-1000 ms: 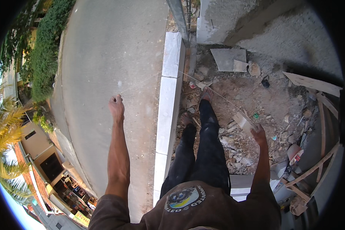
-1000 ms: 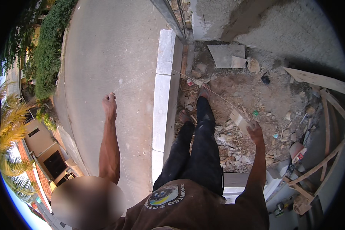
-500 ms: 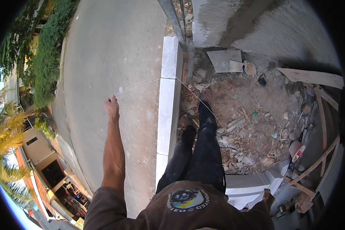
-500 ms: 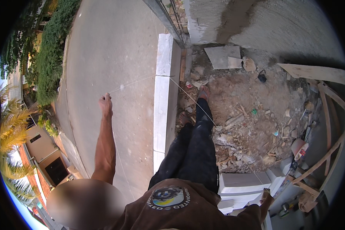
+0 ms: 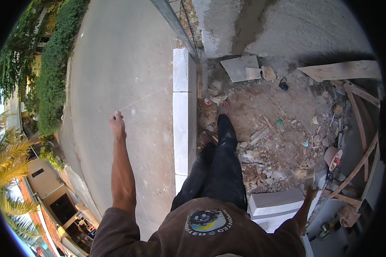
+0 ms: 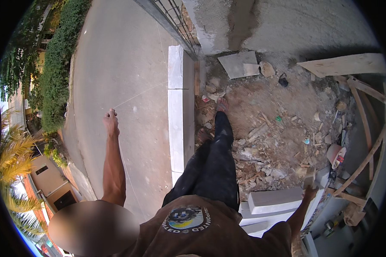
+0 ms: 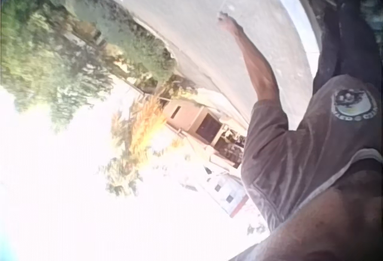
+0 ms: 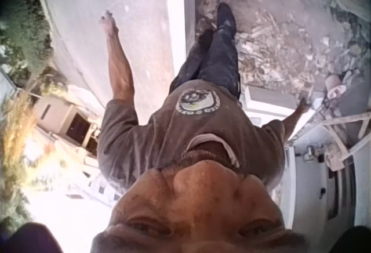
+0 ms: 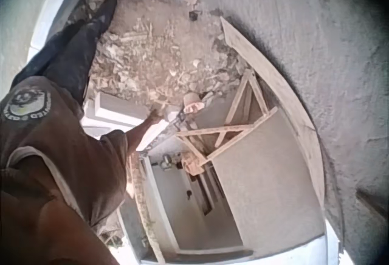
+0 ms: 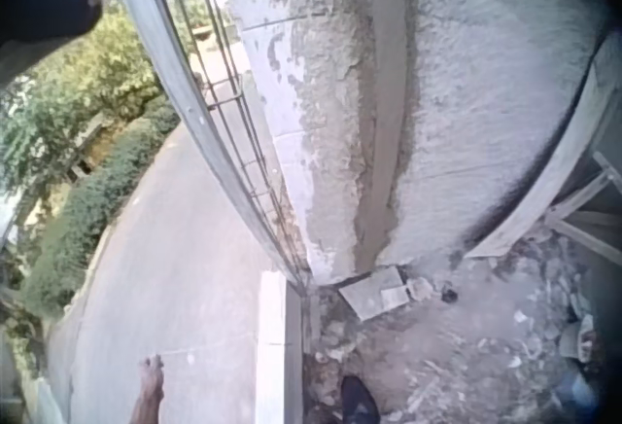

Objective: The person is installing white concrete curb stones along a roadside. They use a string line to ensure alignment, repeatedly adjusting the string and placing small wooden blocks to maintain the line's position. The person moves along the curb, checking the alignment of the stones against the string.

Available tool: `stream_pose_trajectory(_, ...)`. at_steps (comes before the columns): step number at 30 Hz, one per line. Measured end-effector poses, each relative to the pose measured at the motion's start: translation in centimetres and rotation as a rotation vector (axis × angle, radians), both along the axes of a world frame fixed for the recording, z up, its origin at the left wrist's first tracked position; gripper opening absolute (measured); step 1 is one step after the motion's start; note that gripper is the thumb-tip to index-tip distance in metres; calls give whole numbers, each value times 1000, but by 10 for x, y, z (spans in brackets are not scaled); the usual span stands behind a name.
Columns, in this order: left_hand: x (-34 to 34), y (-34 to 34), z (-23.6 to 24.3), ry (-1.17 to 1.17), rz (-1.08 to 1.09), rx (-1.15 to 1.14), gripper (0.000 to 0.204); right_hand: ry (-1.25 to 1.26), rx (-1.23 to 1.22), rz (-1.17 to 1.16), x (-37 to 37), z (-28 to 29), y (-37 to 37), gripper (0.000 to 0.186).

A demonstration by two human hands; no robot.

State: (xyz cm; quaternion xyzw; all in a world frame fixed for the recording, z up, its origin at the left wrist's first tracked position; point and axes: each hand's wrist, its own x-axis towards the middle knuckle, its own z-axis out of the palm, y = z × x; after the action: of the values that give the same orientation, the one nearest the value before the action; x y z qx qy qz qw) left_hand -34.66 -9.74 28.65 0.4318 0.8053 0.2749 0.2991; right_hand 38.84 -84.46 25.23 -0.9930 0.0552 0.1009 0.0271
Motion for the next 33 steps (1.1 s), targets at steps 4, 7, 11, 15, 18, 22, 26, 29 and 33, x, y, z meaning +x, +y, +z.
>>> stream_pose_trajectory(4,4,0,9,-56,-144,19,33,-38,-15,517,20,-48,61,59)
stream_pose_trajectory(7,19,-16,41,14,-177,51,34,200,508,533,-37,-68,214,44)
stream_pose_trajectory(11,37,-16,34,10,-218,17,34,483,813,734,-119,-102,374,31)
stream_pose_trajectory(15,57,-25,28,19,-209,12,32,833,921,750,-238,-71,547,32)
stream_pose_trajectory(18,53,-30,-3,0,-221,25,31,904,1017,834,-298,-59,646,32)
stream_pose_trajectory(22,78,-28,-21,-63,-221,-31,31,499,1235,1131,-336,-72,739,49)
stream_pose_trajectory(26,88,-33,-34,-44,-181,-71,31,1367,1174,921,-340,-37,790,40)
stream_pose_trajectory(29,68,-38,-57,-36,-97,-72,31,1170,1130,1073,-311,-15,794,32)
stream_pose_trajectory(33,42,-38,-82,11,-34,-113,32,1102,1240,762,-249,14,783,29)
